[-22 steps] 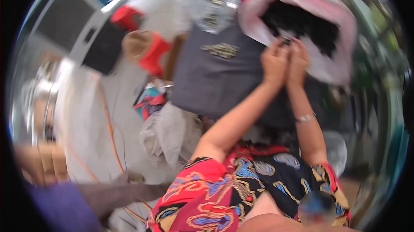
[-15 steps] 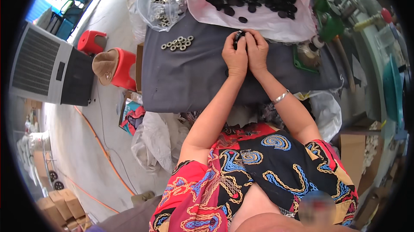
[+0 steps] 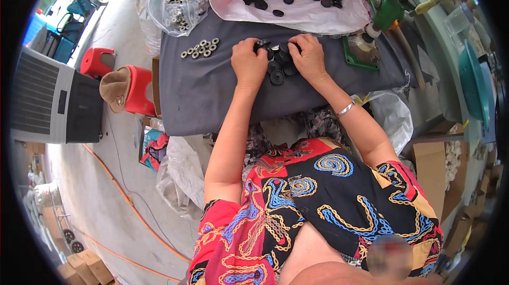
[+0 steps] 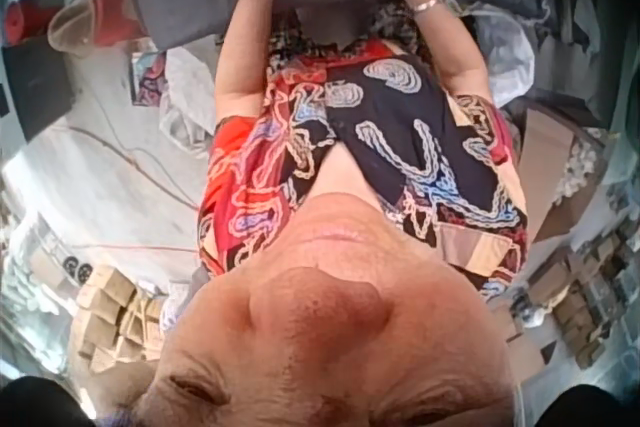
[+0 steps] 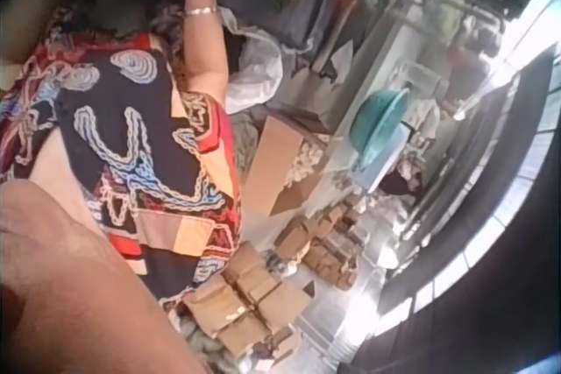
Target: The person arranges black plastic snap fastener bases and metal rings onto a grey fabric mat. They then use a rubber mallet to hammer the metal rings onto the plastic bases, securing them in place.
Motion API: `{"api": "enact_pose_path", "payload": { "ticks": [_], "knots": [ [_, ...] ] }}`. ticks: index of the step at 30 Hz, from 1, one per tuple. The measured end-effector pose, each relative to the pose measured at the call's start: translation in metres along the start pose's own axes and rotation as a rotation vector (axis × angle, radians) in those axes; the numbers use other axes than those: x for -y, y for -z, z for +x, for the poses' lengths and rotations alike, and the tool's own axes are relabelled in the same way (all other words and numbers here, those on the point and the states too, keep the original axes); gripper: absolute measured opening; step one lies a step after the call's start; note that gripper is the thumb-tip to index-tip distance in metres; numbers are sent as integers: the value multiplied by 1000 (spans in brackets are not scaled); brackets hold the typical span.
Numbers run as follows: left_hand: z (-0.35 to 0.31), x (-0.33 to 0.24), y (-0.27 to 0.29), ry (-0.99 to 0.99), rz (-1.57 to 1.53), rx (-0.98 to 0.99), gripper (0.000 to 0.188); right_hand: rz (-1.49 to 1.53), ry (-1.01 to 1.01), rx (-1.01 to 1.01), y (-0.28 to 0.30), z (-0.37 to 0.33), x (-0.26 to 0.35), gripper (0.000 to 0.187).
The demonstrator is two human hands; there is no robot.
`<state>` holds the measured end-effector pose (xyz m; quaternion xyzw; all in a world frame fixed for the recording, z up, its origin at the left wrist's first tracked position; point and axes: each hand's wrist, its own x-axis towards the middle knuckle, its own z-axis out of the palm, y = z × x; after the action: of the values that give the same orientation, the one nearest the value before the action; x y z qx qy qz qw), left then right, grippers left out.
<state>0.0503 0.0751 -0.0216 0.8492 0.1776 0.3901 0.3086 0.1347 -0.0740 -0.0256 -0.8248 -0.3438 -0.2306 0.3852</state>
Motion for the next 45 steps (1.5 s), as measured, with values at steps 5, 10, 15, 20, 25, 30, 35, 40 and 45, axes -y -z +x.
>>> {"api": "enact_pose_path", "payload": {
  "ticks": [5,10,15,20,25,30,35,40,45],
  "knots": [
    [7,21,23,43,-54,18,20,-122,27,75,19,-6,-2,21],
    [21,39,44,248,-149,188,24,-189,24,66,29,-8,-9,30],
    [44,41,73,473,56,668,30,-175,165,75,34,5,4,32],
    [48,49,91,473,254,822,38,-66,395,266,16,23,44,30],
    [35,36,107,338,413,595,38,-253,507,533,-7,24,68,30],
    [7,43,105,-74,240,256,36,-304,562,568,-17,21,67,29],
    [-1,44,94,-222,205,320,42,-224,548,518,-21,21,64,20],
    [-5,45,100,-167,144,306,44,-194,529,499,-25,21,62,16],
    [-12,52,119,-68,2,263,38,-69,579,429,-17,16,84,19]
  ]
}}
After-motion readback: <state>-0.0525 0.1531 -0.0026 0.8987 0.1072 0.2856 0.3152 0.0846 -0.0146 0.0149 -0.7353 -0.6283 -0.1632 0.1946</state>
